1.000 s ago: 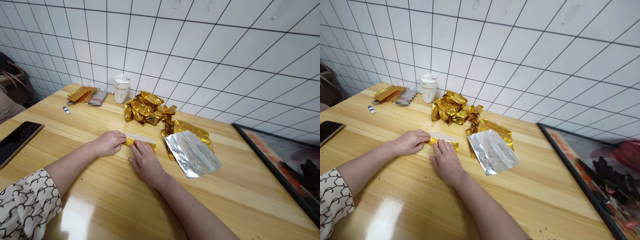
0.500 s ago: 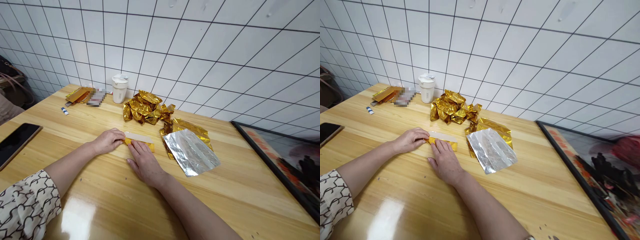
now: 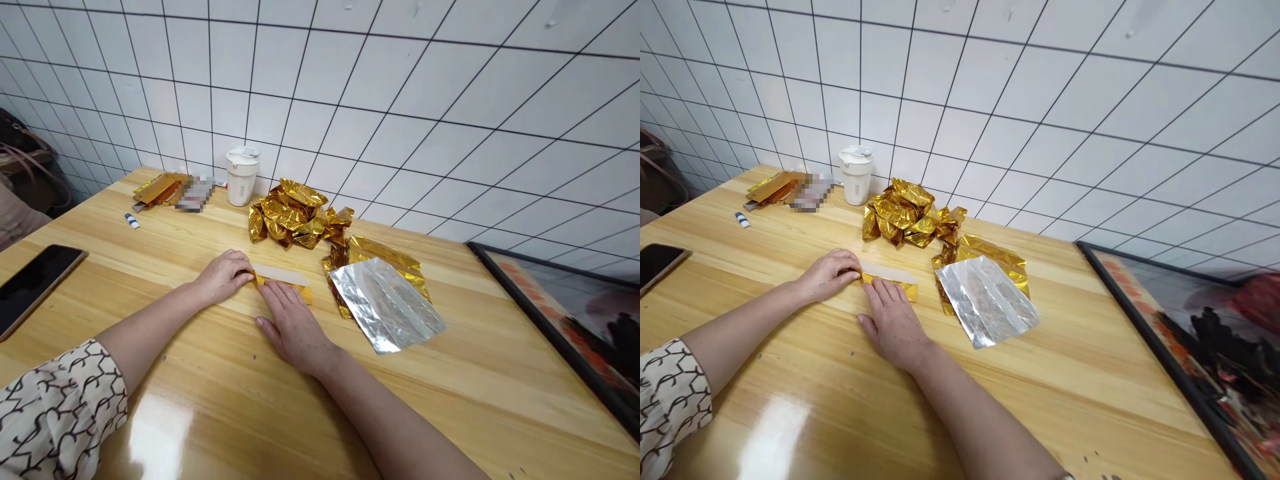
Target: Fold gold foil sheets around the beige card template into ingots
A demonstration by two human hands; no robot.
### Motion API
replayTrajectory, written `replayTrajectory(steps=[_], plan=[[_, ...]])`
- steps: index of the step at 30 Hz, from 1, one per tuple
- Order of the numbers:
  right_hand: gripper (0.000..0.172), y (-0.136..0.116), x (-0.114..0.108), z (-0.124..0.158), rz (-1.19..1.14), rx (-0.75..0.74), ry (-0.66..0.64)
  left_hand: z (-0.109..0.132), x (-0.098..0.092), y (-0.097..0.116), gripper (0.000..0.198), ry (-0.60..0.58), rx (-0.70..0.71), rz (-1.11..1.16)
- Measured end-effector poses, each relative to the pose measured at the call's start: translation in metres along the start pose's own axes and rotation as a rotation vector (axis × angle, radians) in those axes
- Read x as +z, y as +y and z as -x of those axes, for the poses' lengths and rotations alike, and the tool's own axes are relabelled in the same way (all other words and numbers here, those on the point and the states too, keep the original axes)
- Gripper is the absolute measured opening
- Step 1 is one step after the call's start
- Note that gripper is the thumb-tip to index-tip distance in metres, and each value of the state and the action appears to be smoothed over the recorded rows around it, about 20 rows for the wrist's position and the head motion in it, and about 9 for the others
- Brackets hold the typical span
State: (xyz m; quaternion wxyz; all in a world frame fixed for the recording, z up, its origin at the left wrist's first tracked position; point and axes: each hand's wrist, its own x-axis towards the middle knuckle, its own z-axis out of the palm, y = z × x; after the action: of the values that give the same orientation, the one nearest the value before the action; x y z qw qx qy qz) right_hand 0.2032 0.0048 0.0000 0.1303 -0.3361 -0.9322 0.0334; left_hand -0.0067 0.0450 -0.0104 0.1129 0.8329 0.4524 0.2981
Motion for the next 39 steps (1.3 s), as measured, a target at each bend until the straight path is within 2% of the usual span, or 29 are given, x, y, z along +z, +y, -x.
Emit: replayTrajectory(steps=[7, 13, 17, 20, 22, 32, 39], plan=[[0.047, -0.002, -0.003, -0.002, 0.044, -0.029, -0.002, -0.001, 0.001, 0.003, 0.010, 0.011, -0.063, -0.045], [0.048, 0.000, 0.000, -0.001, 0.056, -0.023, -0.013, 0.000, 0.003, 0.006, 0.017, 0.045, -0.089, -0.111], [0.047, 0.002, 0.001, 0.001, 0.039, -0.031, 0.007, 0.004, 0.003, 0.015, 0.017, 0.094, 0.025, -0.187], [0.047, 0.001, 0.000, 0.001, 0.058, -0.030, 0.001, 0.007, 0.004, 0.023, 0.020, 0.028, 0.184, -0.209], [0.047, 0.000, -0.001, 0.000, 0.072, -0.028, -0.013, 0.009, 0.005, 0.025, 0.022, -0.028, 0.235, -0.220], [0.048, -0.001, -0.002, 0.000, 0.032, -0.019, -0.018, 0.011, 0.004, 0.027, 0.026, -0.158, 0.144, -0.238], [0.048, -0.001, -0.002, -0.001, 0.027, -0.022, -0.021, 0.008, -0.001, 0.034, 0.023, -0.222, 0.122, -0.337]])
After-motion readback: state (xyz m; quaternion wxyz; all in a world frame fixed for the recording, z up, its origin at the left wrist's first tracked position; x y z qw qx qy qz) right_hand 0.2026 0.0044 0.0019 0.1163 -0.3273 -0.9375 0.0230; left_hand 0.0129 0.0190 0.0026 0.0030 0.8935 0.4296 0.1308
